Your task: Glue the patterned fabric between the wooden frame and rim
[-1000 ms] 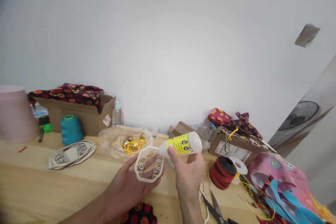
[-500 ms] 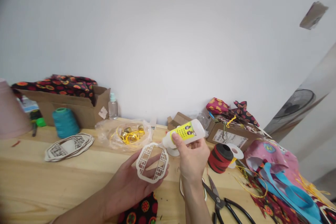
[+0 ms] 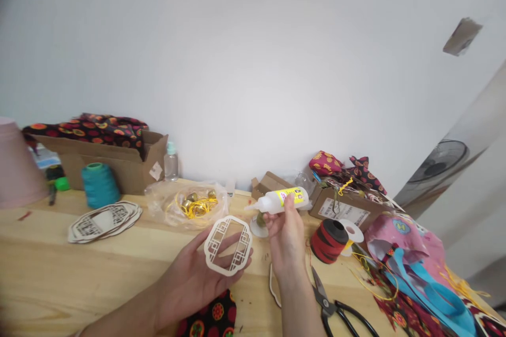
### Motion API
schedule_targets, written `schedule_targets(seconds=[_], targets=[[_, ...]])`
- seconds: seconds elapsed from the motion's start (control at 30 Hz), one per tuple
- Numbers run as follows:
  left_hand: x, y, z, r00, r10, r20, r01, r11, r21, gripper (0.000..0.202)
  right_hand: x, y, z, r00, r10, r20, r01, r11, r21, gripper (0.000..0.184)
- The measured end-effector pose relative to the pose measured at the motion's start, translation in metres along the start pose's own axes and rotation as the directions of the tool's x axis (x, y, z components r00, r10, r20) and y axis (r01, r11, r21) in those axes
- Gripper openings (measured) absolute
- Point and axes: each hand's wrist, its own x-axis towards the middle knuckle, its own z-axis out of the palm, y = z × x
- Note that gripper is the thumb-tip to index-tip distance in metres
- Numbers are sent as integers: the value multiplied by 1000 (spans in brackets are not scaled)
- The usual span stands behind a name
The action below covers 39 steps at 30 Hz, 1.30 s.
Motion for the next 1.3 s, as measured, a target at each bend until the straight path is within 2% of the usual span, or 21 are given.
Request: schedule_targets(seconds=[0.07, 0.17, 0.27, 0.37, 0.47, 0.83, 1.17, 1.3], targets=[[0, 0, 0, 1000, 19, 3, -19, 1000, 6, 54, 0, 1, 0, 1000, -3, 2, 3, 1000, -1, 34], [0, 0, -1, 998, 55, 4, -55, 998, 15, 53, 0, 4, -1, 993, -104, -49, 104, 995, -7, 35], [1, 0, -2, 997, 80, -24, -80, 997, 5, 52, -3, 6, -1, 966, -243, -87, 238, 969, -66, 36], [2, 0, 0, 996, 86, -38, -86, 996, -7, 56, -8, 7, 0, 927, -369, -62, 354, 919, -175, 33], [2, 0, 1, 997, 63, -34, -64, 998, -6, 57, -13, 9, 1, 904, -425, -47, 405, 887, -223, 31], [1, 0, 1, 999, 39, -14, -39, 999, -5, 60, -14, 9, 0, 886, -455, -87, 393, 838, -378, 34], [2, -1, 1, 1000, 17, 15, -17, 999, -32, 55, -14, 7, 1, 884, -459, -87, 416, 858, -301, 31], [2, -1, 1, 1000, 15, 11, -14, 999, -44, 54, -15, 8, 1, 876, -480, -41, 446, 840, -308, 29]])
